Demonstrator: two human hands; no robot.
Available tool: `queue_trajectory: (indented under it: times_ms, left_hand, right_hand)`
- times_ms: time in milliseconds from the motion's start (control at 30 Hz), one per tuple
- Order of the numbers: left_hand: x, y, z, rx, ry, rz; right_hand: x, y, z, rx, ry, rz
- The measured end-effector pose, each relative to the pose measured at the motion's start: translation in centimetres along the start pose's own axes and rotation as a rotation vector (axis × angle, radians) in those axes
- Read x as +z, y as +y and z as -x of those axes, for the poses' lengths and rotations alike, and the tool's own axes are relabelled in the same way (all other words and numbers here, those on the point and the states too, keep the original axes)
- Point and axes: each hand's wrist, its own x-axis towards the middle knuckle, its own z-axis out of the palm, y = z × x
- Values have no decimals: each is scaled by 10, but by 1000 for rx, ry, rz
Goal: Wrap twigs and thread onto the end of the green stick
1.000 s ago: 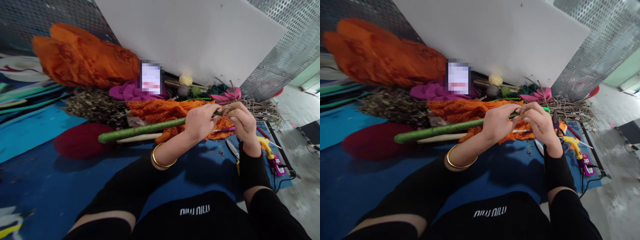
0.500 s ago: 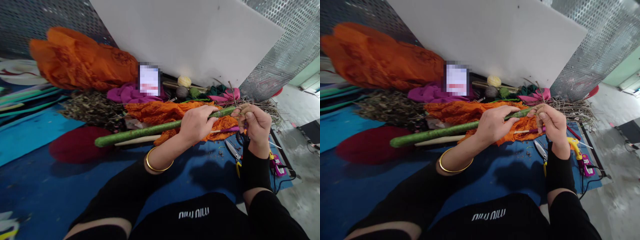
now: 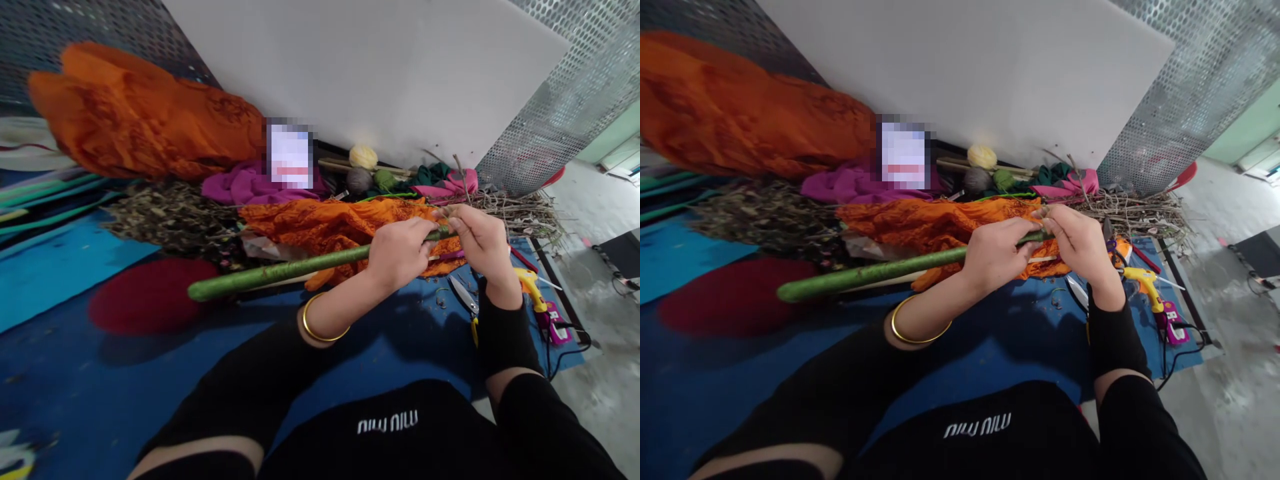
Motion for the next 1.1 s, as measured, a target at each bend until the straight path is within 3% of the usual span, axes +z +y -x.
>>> queue_trajectory:
  times_ms: [200, 333, 500, 633, 767, 867, 967, 1033, 1100]
  left_hand:
    - [15, 1, 9, 122, 181, -113]
    - [21, -4, 11, 196, 222, -173]
    - [15, -5, 7, 141, 183, -130]
    - [1, -2, 3, 84, 176, 13]
    - [-15, 1, 0, 21, 117, 122]
    - [-27, 3, -1, 13, 104, 185]
    - [-36, 4, -2, 29, 128, 213]
    - [-39, 4, -2, 35, 146, 212]
    - [-39, 4, -2, 41, 153, 204]
  right_hand:
    - [-1, 0, 1, 4, -8, 92]
    - [4, 3, 0, 39, -35, 93]
    - [-6, 5, 0, 166, -3, -221]
    - [-29, 20, 1, 364, 172, -542]
    - [-35, 56, -3, 504, 335, -593]
    - [-25, 80, -7, 557, 249, -376]
    - [-12, 80, -9, 429, 123, -97]
    - [-3, 67, -9, 317, 54, -167]
    - [6, 49, -9, 267, -42, -404]
